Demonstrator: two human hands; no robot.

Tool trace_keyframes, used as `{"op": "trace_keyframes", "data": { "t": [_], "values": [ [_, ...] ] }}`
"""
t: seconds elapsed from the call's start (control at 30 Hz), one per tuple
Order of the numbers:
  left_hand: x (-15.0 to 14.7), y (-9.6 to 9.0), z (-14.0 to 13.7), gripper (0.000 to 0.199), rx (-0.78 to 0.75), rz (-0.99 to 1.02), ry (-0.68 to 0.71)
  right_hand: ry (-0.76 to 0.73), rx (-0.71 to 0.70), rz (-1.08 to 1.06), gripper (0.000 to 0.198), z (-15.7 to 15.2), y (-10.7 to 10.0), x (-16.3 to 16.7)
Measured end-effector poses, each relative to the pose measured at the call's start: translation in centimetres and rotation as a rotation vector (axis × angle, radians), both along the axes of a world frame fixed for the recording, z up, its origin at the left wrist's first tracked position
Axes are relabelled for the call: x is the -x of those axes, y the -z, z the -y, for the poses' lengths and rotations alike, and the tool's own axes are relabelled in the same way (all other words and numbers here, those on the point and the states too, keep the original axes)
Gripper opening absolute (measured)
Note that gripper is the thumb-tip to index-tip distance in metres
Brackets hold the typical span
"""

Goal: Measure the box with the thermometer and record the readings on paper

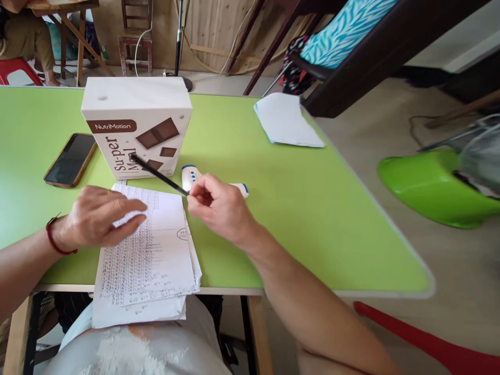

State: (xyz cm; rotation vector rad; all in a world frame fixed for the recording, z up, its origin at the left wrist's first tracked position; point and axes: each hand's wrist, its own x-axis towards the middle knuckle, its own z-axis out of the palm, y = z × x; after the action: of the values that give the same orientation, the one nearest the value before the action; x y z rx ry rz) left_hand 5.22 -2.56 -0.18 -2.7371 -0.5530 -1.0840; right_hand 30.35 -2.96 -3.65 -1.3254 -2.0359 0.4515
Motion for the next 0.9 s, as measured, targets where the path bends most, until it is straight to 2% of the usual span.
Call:
{"op": "trace_keyframes", "data": {
  "t": [0.07, 0.17, 0.23, 0.37, 0.5, 0.63, 0.73, 0.83, 0.9],
  "values": [
    [-0.5, -0.4, 1.0, 0.02, -0.074, -0.095, 0.041, -0.009, 0.055, -0.023, 0.007, 0.2, 0.3, 0.7],
    [-0.8, 0.0, 1.5, 0.028, -0.072, -0.205, 0.031, -0.04, 0.075, 0.043, 0.004, 0.2, 0.9, 1.4],
    [-0.7, 0.7, 1.3, 0.032, -0.012, -0.264, -0.007, -0.013, 0.023, 0.1, 0.007, 0.2, 1.2, 1.5],
    [-0.4, 1.9, 0.7, 0.027, 0.139, -0.422, -0.051, 0.053, -0.136, 0.336, 0.027, 0.1, 1.7, 1.6],
    [-0.7, 1.8, 0.9, 0.024, 0.284, -0.639, -0.072, 0.076, -0.106, 0.599, 0.034, 0.2, 2.0, 2.1],
    [-1.2, 1.0, 1.8, 0.047, 0.4, -0.822, -0.15, 0.07, -0.087, 0.652, 0.03, 0.3, 1.8, 2.1],
    [-1.3, 0.5, 2.3, 0.06, 0.455, -0.887, -0.207, 0.135, -0.085, 0.543, 0.023, 0.4, 1.5, 1.8],
    [-1.5, 0.6, 2.4, 0.064, 0.481, -0.918, -0.226, 0.135, -0.045, 0.185, 0.012, 0.5, 0.7, 1.7],
    [-1.6, 0.8, 2.4, 0.067, 0.485, -0.935, -0.232, 0.102, -0.006, -0.085, 0.012, 0.7, 0.1, 2.0]
  ]
}}
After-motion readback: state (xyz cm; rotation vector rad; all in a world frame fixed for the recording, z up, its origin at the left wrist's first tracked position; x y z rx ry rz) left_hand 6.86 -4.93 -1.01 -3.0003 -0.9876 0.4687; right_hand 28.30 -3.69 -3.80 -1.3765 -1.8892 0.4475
